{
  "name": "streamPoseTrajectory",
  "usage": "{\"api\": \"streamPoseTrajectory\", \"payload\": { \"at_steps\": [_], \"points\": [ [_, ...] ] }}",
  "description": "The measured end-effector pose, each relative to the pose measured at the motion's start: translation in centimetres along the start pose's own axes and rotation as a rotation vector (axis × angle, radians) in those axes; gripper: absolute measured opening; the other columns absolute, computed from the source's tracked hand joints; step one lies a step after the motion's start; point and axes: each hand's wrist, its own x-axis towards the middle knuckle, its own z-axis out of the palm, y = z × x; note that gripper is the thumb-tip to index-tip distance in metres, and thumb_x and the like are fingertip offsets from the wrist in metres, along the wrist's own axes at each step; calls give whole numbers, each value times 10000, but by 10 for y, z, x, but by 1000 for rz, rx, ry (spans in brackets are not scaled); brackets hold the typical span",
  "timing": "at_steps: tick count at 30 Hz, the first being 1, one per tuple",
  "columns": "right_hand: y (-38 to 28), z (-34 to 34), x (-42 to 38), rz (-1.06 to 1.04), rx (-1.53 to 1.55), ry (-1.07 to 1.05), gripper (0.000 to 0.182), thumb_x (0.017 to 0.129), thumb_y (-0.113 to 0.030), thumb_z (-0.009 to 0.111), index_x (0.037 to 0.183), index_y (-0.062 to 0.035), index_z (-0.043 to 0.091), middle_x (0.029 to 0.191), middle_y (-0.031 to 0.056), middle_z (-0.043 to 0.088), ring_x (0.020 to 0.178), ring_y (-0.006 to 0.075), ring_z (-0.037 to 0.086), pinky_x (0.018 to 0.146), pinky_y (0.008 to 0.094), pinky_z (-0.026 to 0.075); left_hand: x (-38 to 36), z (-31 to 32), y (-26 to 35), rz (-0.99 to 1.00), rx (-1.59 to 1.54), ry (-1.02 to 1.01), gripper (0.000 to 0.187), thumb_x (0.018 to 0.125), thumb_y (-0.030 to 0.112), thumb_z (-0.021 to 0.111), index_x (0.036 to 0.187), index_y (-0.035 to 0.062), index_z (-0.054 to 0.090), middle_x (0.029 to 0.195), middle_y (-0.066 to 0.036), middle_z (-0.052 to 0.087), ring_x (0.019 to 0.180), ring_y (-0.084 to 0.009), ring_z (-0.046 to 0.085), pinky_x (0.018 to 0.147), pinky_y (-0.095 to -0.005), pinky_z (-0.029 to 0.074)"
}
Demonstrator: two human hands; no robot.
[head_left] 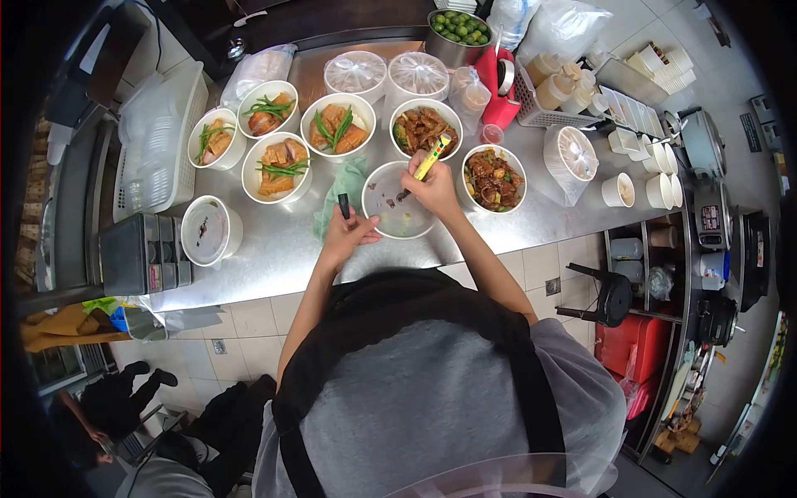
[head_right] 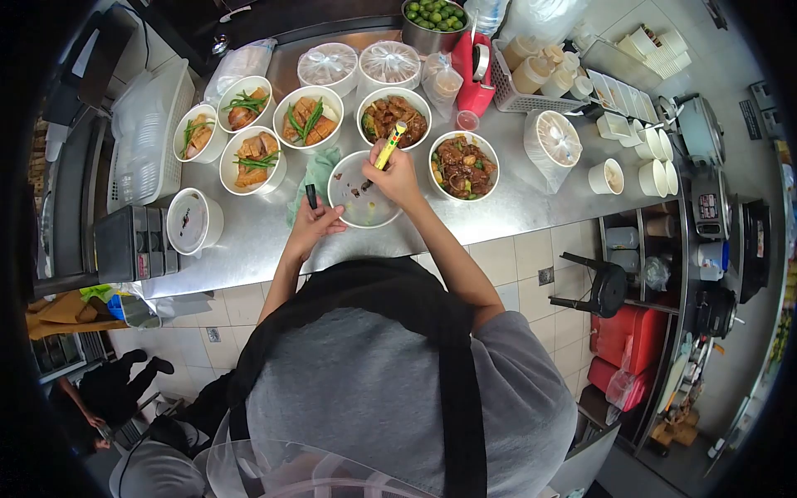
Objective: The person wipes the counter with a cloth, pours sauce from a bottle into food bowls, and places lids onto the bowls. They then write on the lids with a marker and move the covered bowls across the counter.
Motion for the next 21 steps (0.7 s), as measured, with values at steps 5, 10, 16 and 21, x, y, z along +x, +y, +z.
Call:
{"api": "streamPoseTrajectory", "payload": {
  "at_steps": [5, 10, 16, 21],
  "points": [
    [-5, 1, -2, 12, -22, -22, 184, 685, -75, 647, 661, -47, 467, 578, -16, 440, 543, 54, 398, 492, 226, 345, 1, -1, -2, -3, 1, -6, 451, 788, 105, 671, 952, 70, 252, 753, -119, 549, 662, -218, 621, 596, -311, 555],
    [-7, 0, -2, -9, -58, -5, 172, 689, -66, 636, 668, -46, 467, 580, -16, 437, 545, 56, 398, 493, 228, 344, 1, -1, -1, -3, 3, -10, 448, 790, 104, 669, 946, 72, 250, 748, -116, 547, 661, -212, 621, 599, -307, 555],
    [-6, 0, 0, -29, -59, 4, 164, 688, -54, 623, 668, -40, 460, 581, -15, 427, 553, 59, 385, 498, 234, 334, 2, -2, -2, 5, -6, -17, 445, 791, 103, 668, 943, 76, 250, 757, -117, 548, 664, -210, 622, 602, -307, 555],
    [2, 2, 1, -26, -26, 29, 163, 693, -52, 616, 664, -41, 456, 580, -9, 418, 556, 59, 380, 503, 233, 335, 1, -1, -1, -15, -5, -12, 445, 792, 103, 667, 956, 68, 255, 768, -119, 551, 672, -215, 625, 605, -309, 555]
  ]
}}
